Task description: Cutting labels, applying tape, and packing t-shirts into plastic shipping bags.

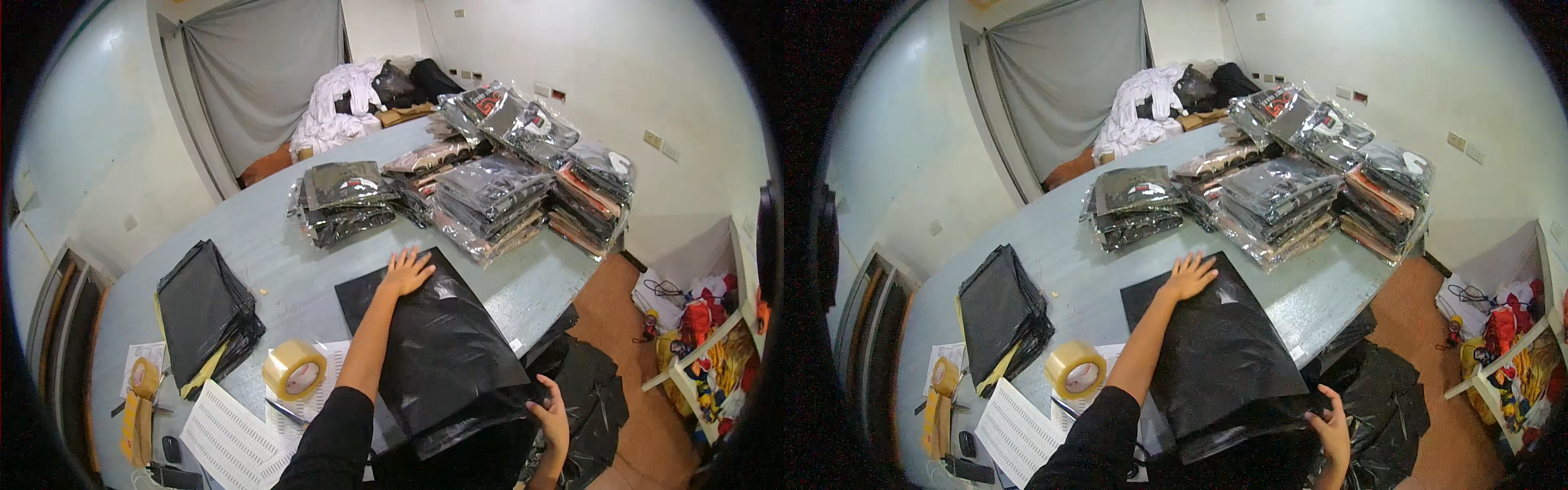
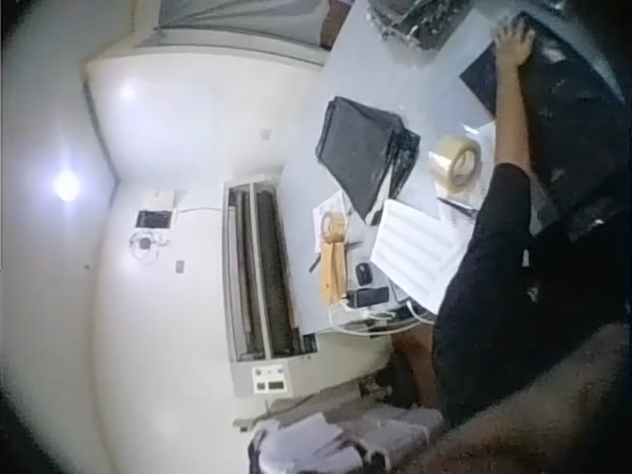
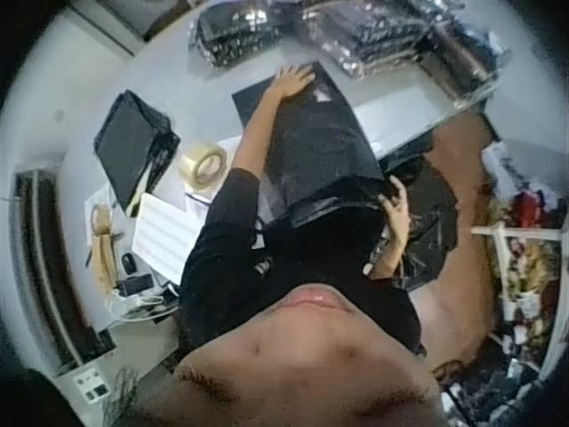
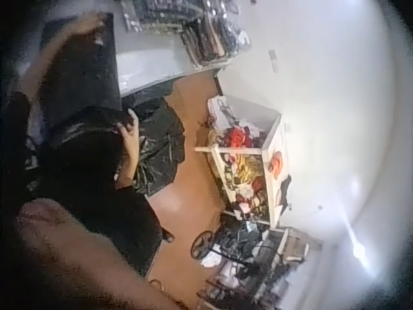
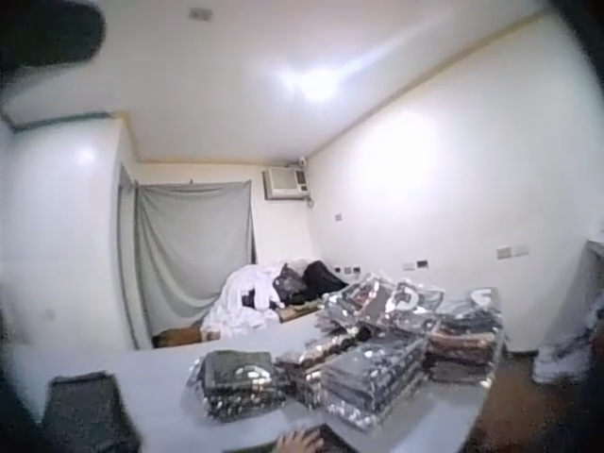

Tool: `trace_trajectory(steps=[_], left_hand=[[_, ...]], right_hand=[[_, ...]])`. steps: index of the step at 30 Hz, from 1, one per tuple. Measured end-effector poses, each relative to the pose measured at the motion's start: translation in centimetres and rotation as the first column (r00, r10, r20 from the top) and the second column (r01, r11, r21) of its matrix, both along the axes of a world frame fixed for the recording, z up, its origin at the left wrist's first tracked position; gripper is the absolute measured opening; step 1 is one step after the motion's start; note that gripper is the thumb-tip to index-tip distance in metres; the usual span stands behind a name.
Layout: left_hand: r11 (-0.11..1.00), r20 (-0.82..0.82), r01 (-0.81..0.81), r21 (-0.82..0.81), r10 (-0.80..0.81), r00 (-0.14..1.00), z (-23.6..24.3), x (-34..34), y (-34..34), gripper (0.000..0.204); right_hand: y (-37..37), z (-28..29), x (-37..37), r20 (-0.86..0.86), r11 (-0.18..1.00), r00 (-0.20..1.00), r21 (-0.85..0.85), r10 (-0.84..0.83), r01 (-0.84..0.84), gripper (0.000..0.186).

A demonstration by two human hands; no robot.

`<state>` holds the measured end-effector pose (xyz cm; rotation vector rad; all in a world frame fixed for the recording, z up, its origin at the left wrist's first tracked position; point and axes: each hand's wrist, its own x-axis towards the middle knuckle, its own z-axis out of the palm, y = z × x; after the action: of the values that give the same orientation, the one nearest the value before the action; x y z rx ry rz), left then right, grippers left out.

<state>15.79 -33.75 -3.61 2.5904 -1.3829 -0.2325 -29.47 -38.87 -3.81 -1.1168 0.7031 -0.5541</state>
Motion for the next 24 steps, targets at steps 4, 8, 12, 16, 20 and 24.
trace_trajectory(steps=[4, 8, 12, 16, 20, 24], left_hand=[[0.998, -0.008, -0.069, 0.001, 0.069, 0.998, 0.2, 1.6, -1.0, 0.068], [0.995, 0.043, -0.092, -0.034, 0.094, 0.995, -0.2, 3.3, -1.4, 0.069], [0.987, 0.126, -0.100, -0.124, 0.116, 0.985, -0.8, 4.4, -1.3, 0.065], [0.975, 0.160, -0.102, -0.197, 0.135, 0.978, -1.5, 5.5, -1.2, 0.061], [0.974, 0.184, -0.100, -0.201, 0.138, 0.973, -1.5, 5.8, -1.7, 0.058], [0.953, 0.242, -0.061, -0.298, 0.137, 0.960, -1.6, 5.9, -1.8, 0.051]], right_hand=[[1.6, 2.4, 1.0, -0.167, 0.969, 0.966, -0.114, 0.198, -0.219, 0.074], [2.0, -0.2, 2.4, -0.067, 0.842, 0.934, -0.413, 0.352, -0.347, 0.074], [2.2, 1.4, 3.6, -0.314, 0.760, 0.860, -0.410, 0.401, -0.504, 0.070], [2.5, 1.8, 4.6, -0.201, 0.848, 0.900, -0.306, 0.388, -0.434, 0.063], [2.0, 0.9, 4.6, -0.197, 0.881, 0.922, -0.282, 0.333, -0.379, 0.052], [1.9, -0.4, 4.9, -0.082, 0.907, 0.926, -0.189, 0.367, -0.377, 0.034]])
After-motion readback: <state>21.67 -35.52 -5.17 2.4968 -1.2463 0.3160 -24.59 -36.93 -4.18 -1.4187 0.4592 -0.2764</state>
